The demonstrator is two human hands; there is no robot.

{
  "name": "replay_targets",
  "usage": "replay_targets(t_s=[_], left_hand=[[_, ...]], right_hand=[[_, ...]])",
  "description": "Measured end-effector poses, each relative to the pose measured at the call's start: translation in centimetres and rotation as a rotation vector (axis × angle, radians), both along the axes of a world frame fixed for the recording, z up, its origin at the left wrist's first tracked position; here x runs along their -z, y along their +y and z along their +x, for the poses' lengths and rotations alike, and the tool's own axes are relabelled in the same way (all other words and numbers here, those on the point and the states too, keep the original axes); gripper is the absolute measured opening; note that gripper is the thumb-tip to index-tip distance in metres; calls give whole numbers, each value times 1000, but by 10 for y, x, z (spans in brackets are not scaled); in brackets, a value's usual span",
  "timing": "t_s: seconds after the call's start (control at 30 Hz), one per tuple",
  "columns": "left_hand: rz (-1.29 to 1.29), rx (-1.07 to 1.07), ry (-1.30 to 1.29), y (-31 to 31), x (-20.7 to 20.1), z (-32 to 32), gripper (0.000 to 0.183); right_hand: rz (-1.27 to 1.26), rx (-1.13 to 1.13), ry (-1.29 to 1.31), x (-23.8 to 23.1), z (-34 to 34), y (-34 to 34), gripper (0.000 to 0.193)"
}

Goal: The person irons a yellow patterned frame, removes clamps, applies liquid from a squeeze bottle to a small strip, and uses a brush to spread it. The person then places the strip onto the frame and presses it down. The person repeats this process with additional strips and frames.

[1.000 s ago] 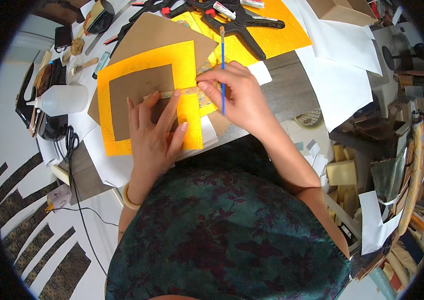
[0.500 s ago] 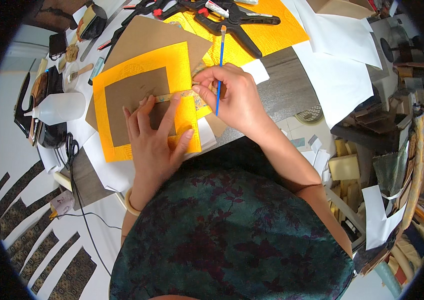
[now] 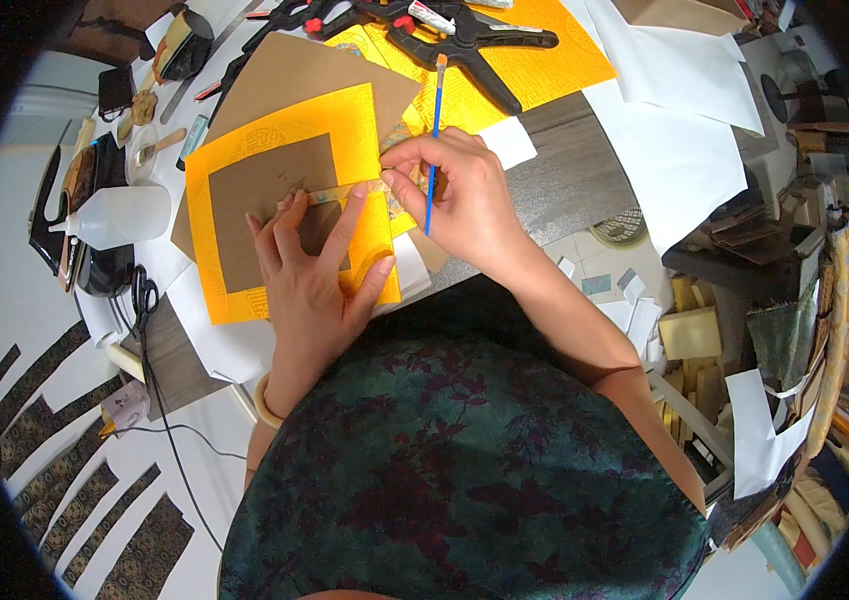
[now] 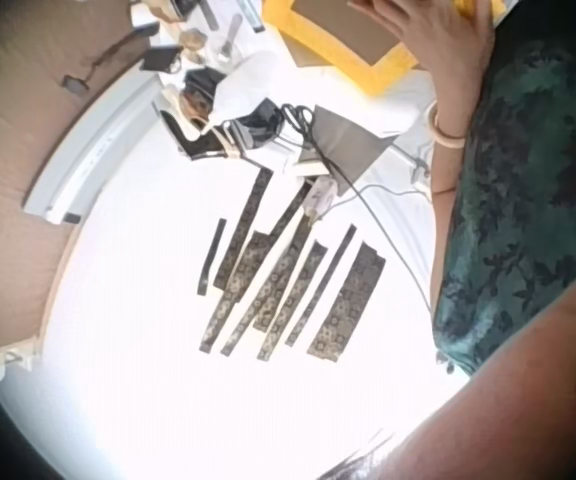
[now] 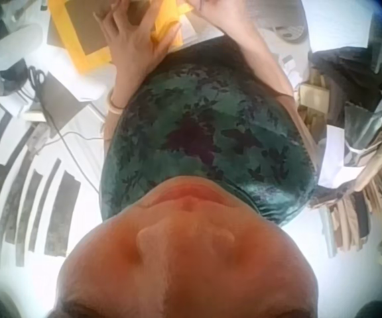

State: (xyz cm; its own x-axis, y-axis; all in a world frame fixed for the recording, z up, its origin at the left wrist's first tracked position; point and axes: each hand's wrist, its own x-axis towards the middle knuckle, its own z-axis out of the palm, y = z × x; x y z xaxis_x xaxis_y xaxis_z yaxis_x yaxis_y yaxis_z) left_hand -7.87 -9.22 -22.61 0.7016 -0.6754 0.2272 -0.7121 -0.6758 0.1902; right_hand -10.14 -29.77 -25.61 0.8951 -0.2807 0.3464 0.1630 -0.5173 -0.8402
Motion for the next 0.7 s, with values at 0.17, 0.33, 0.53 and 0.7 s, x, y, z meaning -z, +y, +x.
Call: replay_targets(t_s=[0.17, 0.33, 0.53, 0.7], left_hand=[[22, 50, 56, 4, -13, -1, 73], [149, 118, 37, 17, -10, 1, 83], [123, 217, -6, 26, -40, 11, 84], [77, 227, -24, 38, -70, 18, 83]], right_hand=[[94, 35, 7, 2, -1, -2, 10], [129, 30, -13, -2, -8, -8, 20], [-62, -409, -290, -34, 3, -26, 54], [-263, -476, -298, -53, 30, -20, 48]])
